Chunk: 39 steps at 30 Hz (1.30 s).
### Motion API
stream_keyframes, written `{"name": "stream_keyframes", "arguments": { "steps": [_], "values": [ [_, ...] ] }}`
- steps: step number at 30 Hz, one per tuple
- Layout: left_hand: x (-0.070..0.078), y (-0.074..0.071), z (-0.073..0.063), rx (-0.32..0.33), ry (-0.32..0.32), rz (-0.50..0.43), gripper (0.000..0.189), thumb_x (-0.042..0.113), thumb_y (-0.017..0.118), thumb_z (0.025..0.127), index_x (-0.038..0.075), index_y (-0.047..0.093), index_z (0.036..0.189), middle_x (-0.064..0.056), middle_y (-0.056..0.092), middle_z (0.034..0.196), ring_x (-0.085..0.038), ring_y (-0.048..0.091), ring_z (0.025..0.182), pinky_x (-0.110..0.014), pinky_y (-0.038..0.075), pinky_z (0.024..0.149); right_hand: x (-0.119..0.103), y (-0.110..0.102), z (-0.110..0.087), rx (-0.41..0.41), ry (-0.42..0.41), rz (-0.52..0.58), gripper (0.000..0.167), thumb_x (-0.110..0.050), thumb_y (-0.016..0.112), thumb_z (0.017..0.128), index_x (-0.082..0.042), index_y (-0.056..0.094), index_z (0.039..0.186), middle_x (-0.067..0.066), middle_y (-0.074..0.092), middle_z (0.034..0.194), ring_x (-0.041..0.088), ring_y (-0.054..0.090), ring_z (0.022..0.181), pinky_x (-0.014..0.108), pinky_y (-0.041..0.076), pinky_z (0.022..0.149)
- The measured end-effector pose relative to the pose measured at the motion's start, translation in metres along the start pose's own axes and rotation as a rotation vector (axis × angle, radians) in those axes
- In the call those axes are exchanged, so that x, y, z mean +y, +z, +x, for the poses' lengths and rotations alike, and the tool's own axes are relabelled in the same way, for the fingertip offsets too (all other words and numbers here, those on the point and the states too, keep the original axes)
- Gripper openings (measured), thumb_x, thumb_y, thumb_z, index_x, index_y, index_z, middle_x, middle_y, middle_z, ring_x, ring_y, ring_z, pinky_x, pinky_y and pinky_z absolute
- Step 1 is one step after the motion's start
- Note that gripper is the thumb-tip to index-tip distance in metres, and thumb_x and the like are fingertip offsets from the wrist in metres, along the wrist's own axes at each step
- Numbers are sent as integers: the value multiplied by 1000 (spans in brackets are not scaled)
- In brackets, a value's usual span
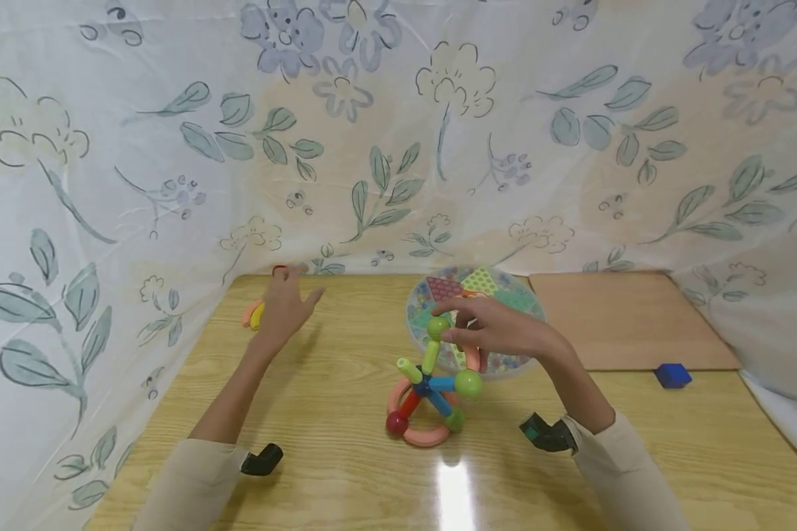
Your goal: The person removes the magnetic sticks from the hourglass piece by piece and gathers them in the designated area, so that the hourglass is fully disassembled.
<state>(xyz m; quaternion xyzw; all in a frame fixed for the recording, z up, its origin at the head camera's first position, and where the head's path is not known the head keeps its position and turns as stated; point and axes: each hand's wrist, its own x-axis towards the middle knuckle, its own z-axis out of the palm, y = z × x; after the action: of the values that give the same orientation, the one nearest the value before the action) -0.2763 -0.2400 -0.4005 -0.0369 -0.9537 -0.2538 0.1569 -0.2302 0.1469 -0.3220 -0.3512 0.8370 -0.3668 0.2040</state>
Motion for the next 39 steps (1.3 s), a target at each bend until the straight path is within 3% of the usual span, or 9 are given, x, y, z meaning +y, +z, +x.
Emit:
{"name": "stream_keyframes", "arguments": {
  "steps": [4, 7, 9, 13, 17, 24, 30, 35, 39],
  "values": [
    [59, -4, -10, -251, 222, -206, 51, 31, 63, 106, 0, 55, 144, -24, 62, 135, -39, 66, 120, -53, 57, 99, -1, 1, 0, 21, 12, 12, 46, -20, 62, 106, -2, 53, 147, 10, 69, 89, 17, 66, 58, 36, 60, 60],
    [96, -6, -20, -442, 341, -316, 47, 31, 60, 107, 6, 56, 146, -17, 66, 133, -29, 70, 116, -44, 60, 95, -2, 1, 1, 36, 17, 32, 45, -19, 62, 105, 0, 52, 145, 9, 69, 84, 19, 65, 53, 37, 59, 58],
    [114, -6, -24, -536, 388, -366, 45, 30, 59, 108, 10, 56, 147, -13, 67, 131, -25, 70, 114, -40, 59, 94, -3, 1, 2, 42, 25, 54, 43, -17, 62, 105, 1, 52, 143, 9, 68, 79, 21, 65, 51, 38, 59, 57],
    [136, 0, -26, -650, 450, -438, 44, 28, 57, 109, 13, 53, 150, -10, 68, 132, -21, 71, 112, -36, 59, 94, -5, 3, 2, 50, 28, 103, 36, -14, 61, 106, 2, 50, 137, 8, 65, 72, 23, 65, 51, 37, 59, 56],
    [143, 8, -23, -725, 470, -470, 46, 26, 55, 110, 13, 50, 153, -10, 69, 132, -18, 72, 107, -33, 60, 91, -7, 6, 3, 68, 14, 128, 27, -12, 59, 106, 2, 49, 128, 7, 63, 68, 22, 64, 50, 34, 57, 55],
    [142, 17, -17, -786, 496, -465, 41, 24, 53, 111, 10, 54, 149, -8, 71, 96, -12, 66, 81, -29, 57, 76, -9, 14, 3, 130, 22, 166, 22, -13, 60, 106, 2, 49, 119, 7, 63, 74, 17, 58, 50, 32, 54, 53],
    [142, 11, -14, -805, 477, -499, 42, 20, 56, 109, 7, 55, 149, -8, 73, 96, -19, 72, 85, -34, 61, 84, -9, 17, 5, 102, 45, 203, 29, -15, 54, 109, 1, 41, 128, 14, 69, 80, 16, 56, 50, 29, 48, 52],
    [140, 9, -14, -805, 470, -531, 40, 18, 58, 108, 6, 56, 146, -8, 72, 91, -12, 69, 82, -28, 59, 82, -12, 18, 4, 64, 69, 245, 33, -18, 51, 111, -2, 34, 133, 24, 69, 87, 19, 58, 55, 32, 51, 56],
    [137, 8, -15, -800, 467, -557, 33, 18, 59, 108, 9, 61, 140, -7, 71, 91, -13, 68, 81, -29, 59, 82, -16, 22, -2, 57, 109, 230, 43, -26, 55, 110, -5, 31, 138, 15, 65, 82, 21, 58, 57, 35, 54, 55]
  ]
}}
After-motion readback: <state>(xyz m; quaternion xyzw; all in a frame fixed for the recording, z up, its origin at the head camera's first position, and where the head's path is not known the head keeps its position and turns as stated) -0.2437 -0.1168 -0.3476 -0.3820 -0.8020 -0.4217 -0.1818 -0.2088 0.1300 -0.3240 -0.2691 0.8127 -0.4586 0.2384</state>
